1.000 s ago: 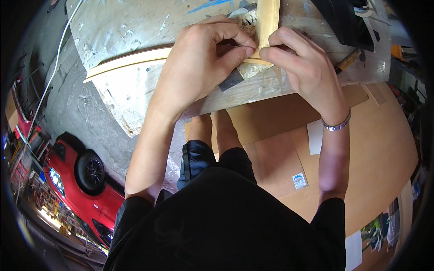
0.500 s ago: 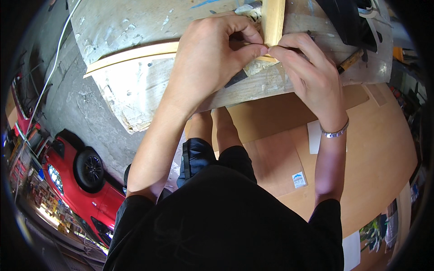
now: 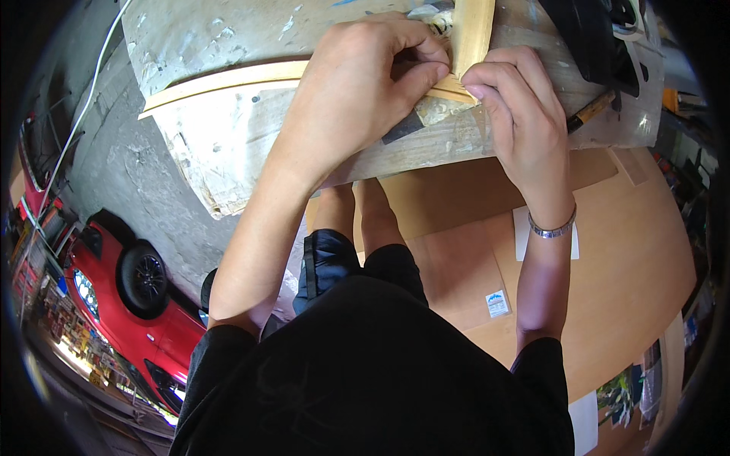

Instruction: The person assembles a wooden frame by nailing two pieces of wood together at a corner using a hammer and nails. They then fit the frame into a cardboard box to check alignment and later place it on a workbench.

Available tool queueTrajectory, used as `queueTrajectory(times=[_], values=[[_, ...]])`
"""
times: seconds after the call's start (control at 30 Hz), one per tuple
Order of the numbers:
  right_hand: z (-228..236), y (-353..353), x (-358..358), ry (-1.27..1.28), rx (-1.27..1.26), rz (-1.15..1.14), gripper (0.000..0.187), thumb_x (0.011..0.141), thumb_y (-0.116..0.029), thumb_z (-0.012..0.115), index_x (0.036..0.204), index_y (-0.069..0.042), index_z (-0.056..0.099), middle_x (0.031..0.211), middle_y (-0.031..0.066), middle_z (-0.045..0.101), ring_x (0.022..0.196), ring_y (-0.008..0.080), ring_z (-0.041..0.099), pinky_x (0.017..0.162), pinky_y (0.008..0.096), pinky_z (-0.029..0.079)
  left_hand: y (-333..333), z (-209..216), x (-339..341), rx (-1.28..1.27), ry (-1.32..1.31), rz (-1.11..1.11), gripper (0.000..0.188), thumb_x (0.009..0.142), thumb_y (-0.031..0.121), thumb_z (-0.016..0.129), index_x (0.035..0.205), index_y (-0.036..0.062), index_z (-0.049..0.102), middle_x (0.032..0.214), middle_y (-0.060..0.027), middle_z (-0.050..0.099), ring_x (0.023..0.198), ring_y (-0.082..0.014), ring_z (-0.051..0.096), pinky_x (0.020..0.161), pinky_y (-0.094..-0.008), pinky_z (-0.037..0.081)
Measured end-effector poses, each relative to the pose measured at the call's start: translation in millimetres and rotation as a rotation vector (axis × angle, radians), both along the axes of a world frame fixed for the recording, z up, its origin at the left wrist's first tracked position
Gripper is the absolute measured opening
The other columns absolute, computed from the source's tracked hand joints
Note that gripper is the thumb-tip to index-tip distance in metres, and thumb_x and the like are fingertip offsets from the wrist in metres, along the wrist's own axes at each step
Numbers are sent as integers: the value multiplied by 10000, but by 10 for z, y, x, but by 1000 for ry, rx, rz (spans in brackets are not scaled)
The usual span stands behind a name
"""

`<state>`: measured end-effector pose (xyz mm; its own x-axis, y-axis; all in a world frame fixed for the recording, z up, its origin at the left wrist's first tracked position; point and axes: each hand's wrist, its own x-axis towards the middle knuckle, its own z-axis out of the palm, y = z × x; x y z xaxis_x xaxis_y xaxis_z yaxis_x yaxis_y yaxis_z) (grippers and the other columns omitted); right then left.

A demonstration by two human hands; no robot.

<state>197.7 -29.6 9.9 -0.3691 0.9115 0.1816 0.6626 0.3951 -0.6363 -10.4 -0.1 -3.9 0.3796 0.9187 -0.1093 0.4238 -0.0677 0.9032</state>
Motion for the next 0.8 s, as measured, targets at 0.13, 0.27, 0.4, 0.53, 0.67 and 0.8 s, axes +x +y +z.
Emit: queueTrajectory(times=[0.13,0.27,0.4,0.53,0.67,0.8], values=[[-56,-4,-20,-38,97,24,154,829,44,704,967,-13,665,961,97,586,872,301,620,752,415,510,4,86,15,18,19,-28,133,905,72,759,1001,-20,751,927,-94,736,849,-142,717,800,-293,574],[-89,-51,-30,-44,179,17,190,816,28,738,995,-31,717,984,88,619,856,287,624,744,392,519,-7,100,10,9,1,-19,123,909,79,760,993,-10,756,918,-98,724,845,-158,722,804,-300,574],[-124,-142,-57,54,162,-106,189,821,1,770,1005,-38,742,987,81,648,863,267,640,745,365,529,-13,-6,-7,-19,-3,-21,138,902,87,776,996,-11,755,931,-96,725,848,-154,717,806,-299,574],[-189,-206,-83,161,75,-250,173,825,-7,784,992,-29,744,1003,83,652,877,252,650,758,360,534,0,11,16,-50,-5,-33,144,892,79,787,996,-15,756,955,-94,725,856,-144,709,810,-295,573],[-168,-185,-67,77,134,-156,188,827,28,756,1004,-27,720,1021,92,634,884,272,645,764,376,534,6,15,38,-93,-92,-9,131,883,50,787,990,-19,757,956,-85,719,871,-142,705,811,-295,573],[-149,-105,-63,43,157,-68,222,816,71,712,1018,-17,687,1009,103,617,901,296,642,766,388,533,-20,1,23,2,-66,-48,122,871,28,789,983,-16,762,935,-76,709,871,-139,702,802,-294,571]])
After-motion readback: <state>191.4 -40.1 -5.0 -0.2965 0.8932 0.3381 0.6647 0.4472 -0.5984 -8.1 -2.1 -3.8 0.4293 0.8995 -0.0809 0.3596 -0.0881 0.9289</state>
